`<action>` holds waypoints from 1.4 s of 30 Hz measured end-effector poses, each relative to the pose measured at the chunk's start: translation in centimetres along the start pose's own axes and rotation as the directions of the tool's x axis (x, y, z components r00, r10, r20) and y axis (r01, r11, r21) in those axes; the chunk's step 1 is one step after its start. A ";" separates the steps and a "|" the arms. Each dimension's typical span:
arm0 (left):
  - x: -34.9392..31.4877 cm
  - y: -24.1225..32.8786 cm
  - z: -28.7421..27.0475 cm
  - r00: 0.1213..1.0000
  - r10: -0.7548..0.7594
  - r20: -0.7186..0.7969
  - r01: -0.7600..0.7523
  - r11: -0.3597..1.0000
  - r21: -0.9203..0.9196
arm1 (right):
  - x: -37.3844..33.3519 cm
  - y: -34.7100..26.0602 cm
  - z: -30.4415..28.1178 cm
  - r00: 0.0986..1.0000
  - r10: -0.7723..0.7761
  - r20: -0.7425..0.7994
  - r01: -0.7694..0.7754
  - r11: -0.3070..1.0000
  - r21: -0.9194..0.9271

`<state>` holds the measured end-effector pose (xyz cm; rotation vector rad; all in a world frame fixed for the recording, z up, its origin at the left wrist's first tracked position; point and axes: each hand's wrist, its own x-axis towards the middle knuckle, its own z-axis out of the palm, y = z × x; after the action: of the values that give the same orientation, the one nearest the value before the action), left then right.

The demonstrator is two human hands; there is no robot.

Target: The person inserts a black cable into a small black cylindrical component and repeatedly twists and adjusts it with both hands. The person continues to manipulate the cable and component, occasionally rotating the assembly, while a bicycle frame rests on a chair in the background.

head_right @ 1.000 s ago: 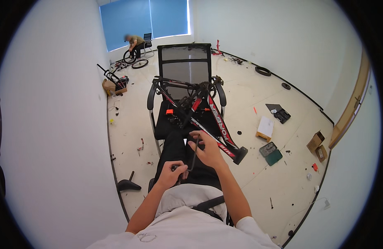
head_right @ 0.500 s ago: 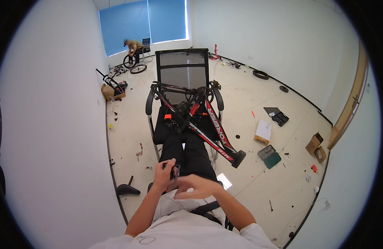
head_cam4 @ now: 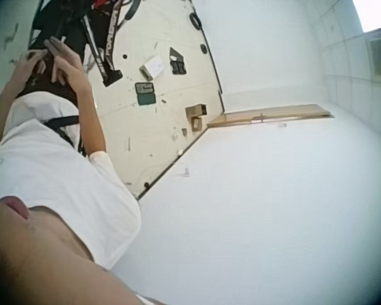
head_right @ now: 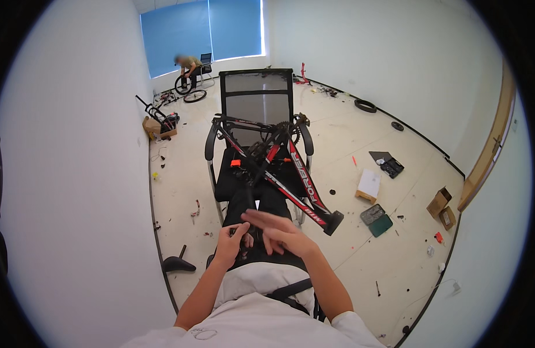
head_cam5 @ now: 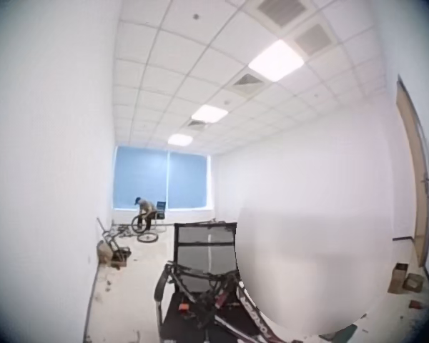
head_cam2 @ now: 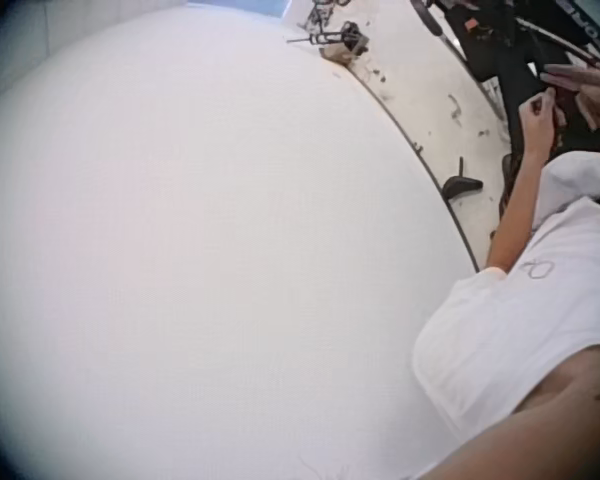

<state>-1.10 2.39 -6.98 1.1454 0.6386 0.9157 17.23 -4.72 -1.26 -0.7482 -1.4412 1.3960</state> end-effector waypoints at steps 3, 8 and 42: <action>0.4 -0.8 -0.5 0.998 0.068 0.009 -0.068 0.996 -0.053 | 0.6 3.0 -1.3 0.945 0.081 -0.317 -0.245 0.816 -0.523; 1.1 0.0 -0.9 0.997 0.063 -0.041 -0.060 0.996 0.069 | -1.4 2.1 0.3 0.919 0.154 0.364 -0.108 0.984 -0.143; 0.6 -0.4 -1.1 0.994 0.085 -0.062 -0.070 0.975 0.210 | -0.5 1.0 1.0 0.989 0.000 0.150 -0.020 0.991 0.133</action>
<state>-1.58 3.42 -7.67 1.3362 0.7652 0.9767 16.33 -5.35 -2.21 -0.5754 -1.4427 1.5676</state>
